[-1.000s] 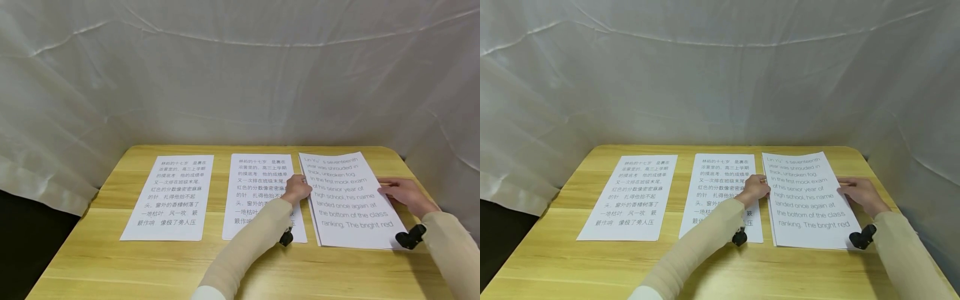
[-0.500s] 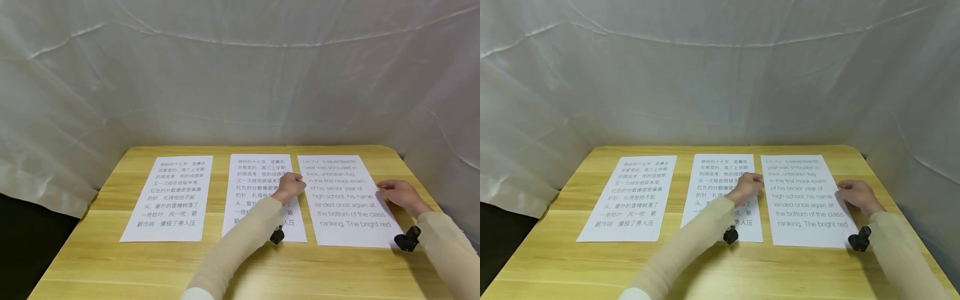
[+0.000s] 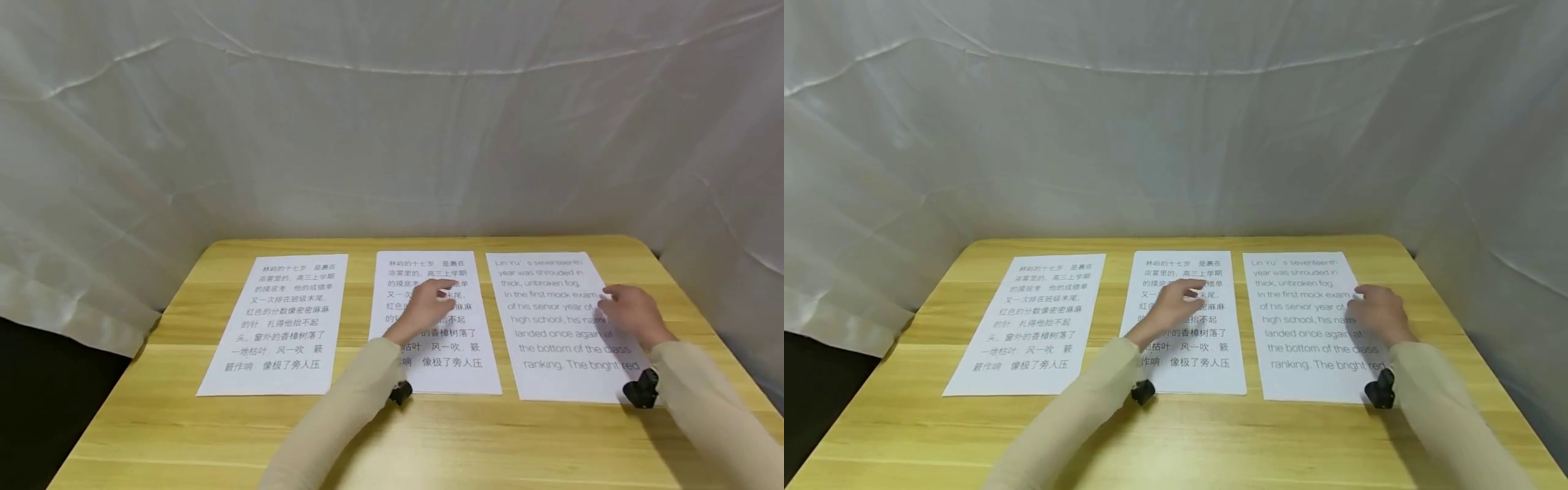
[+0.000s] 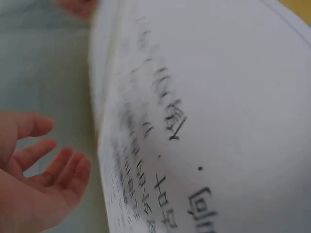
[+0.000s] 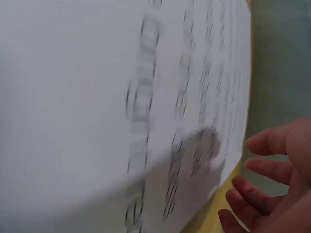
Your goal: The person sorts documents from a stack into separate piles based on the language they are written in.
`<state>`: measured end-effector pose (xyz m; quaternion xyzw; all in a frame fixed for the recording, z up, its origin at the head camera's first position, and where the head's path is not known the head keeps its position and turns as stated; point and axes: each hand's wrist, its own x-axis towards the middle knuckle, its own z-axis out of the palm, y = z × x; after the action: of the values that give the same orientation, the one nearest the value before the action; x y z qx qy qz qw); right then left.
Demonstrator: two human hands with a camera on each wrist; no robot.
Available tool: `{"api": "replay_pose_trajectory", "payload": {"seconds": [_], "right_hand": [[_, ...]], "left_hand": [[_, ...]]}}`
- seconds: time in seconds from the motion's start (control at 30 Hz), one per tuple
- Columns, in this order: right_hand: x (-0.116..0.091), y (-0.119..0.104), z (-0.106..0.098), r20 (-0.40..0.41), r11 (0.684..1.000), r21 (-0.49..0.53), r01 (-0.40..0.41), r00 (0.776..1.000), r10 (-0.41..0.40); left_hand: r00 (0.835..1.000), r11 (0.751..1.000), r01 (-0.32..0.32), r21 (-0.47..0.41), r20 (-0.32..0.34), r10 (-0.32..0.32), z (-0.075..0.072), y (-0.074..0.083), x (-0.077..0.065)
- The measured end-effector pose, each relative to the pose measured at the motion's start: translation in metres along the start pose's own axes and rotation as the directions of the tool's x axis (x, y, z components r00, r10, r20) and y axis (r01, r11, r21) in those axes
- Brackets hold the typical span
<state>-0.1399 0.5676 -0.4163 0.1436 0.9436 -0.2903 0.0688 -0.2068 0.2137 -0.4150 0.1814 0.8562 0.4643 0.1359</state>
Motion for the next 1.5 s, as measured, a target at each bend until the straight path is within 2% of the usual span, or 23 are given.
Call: {"api": "replay_pose_trajectory", "payload": {"seconds": [0.13, 0.27, 0.47, 0.63, 0.87, 1.0, 1.17, 1.3, 1.5], "right_hand": [[-0.003, -0.020, 0.009, -0.039, 0.990, -0.037, 0.133, 0.990, -0.135], [-0.007, -0.044, 0.022, -0.070, 0.971, -0.036, 0.236, 0.969, -0.238], [-0.015, -0.082, 0.039, -0.047, 0.963, 0.047, 0.266, 0.964, -0.263], [-0.019, -0.103, 0.048, -0.018, 0.960, 0.122, 0.254, 0.967, -0.254], [-0.013, -0.118, 0.067, 0.001, 0.954, 0.220, 0.206, 0.977, -0.211], [-0.008, -0.124, 0.079, 0.003, 0.943, 0.272, 0.190, 0.980, -0.198], [-0.004, -0.128, 0.092, 0.007, 0.935, 0.307, 0.178, 0.982, -0.189], [-0.002, -0.129, 0.098, 0.007, 0.926, 0.345, 0.154, 0.986, -0.166], [0.001, -0.129, 0.105, 0.018, 0.919, 0.369, 0.138, 0.988, -0.155]], "left_hand": [[0.995, 0.997, 0.058, -0.056, -0.081, -0.063, -0.025, -0.010, -0.012], [0.989, 0.994, 0.068, -0.086, -0.124, -0.078, -0.048, -0.015, -0.020], [0.973, 0.987, 0.091, -0.135, -0.197, -0.117, -0.076, -0.029, -0.029], [0.963, 0.981, 0.129, -0.146, -0.219, -0.159, -0.089, -0.043, -0.037], [0.943, 0.947, 0.175, -0.270, -0.232, -0.240, -0.091, -0.060, -0.044], [0.941, 0.932, 0.186, -0.311, -0.217, -0.260, -0.088, -0.063, -0.043], [0.933, 0.926, 0.215, -0.309, -0.215, -0.289, -0.081, -0.065, -0.041], [0.932, 0.931, 0.225, -0.289, -0.216, -0.292, -0.075, -0.068, -0.040], [0.922, 0.927, 0.240, -0.287, -0.232, -0.310, -0.072, -0.073, -0.042]]}}
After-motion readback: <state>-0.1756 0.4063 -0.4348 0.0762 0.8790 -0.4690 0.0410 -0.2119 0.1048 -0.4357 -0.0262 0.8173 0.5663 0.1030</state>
